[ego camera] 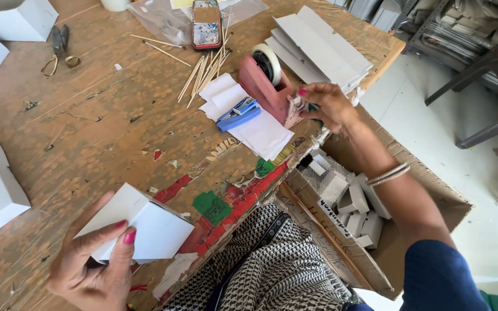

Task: The person organizes wooden brushes into bunches, wraps them in protective material, and places them into white cardboard boxes.

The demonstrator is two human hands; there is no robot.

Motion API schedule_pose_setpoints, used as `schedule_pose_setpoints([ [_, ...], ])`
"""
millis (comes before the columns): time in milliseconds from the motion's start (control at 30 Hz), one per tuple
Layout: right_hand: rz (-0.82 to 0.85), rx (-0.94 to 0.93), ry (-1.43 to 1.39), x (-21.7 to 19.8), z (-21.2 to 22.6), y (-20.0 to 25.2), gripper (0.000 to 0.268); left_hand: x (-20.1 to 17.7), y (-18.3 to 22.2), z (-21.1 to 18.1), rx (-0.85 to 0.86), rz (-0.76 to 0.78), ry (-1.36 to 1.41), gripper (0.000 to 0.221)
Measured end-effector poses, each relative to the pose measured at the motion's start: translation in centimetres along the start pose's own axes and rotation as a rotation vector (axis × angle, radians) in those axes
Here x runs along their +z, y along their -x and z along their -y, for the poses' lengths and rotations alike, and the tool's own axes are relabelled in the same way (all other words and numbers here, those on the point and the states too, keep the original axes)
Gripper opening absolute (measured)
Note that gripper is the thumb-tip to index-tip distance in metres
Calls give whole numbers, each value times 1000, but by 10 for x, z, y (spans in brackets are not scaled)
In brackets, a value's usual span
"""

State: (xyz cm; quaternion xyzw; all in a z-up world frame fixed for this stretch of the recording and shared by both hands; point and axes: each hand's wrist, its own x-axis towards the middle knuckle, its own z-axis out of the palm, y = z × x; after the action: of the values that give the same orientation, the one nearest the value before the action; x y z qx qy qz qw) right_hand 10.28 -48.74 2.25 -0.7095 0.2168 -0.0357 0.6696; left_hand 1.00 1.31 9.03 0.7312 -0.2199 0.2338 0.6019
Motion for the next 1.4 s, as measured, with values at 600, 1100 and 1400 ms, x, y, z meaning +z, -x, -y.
schedule_pose_setpoints([
  [600, 314, -489, -62, 61, -25, 117, 41, 6, -4, -16, 126, 146, -180, 28],
  [1100, 1499, 468, -705, 145, 59, 227, 90, 4, 29, -34, 328, 313, -33, 30],
  [1400, 1408, 291, -575, 161, 37, 194, 77, -26, -3, -2, 763, 443, -737, 46],
])
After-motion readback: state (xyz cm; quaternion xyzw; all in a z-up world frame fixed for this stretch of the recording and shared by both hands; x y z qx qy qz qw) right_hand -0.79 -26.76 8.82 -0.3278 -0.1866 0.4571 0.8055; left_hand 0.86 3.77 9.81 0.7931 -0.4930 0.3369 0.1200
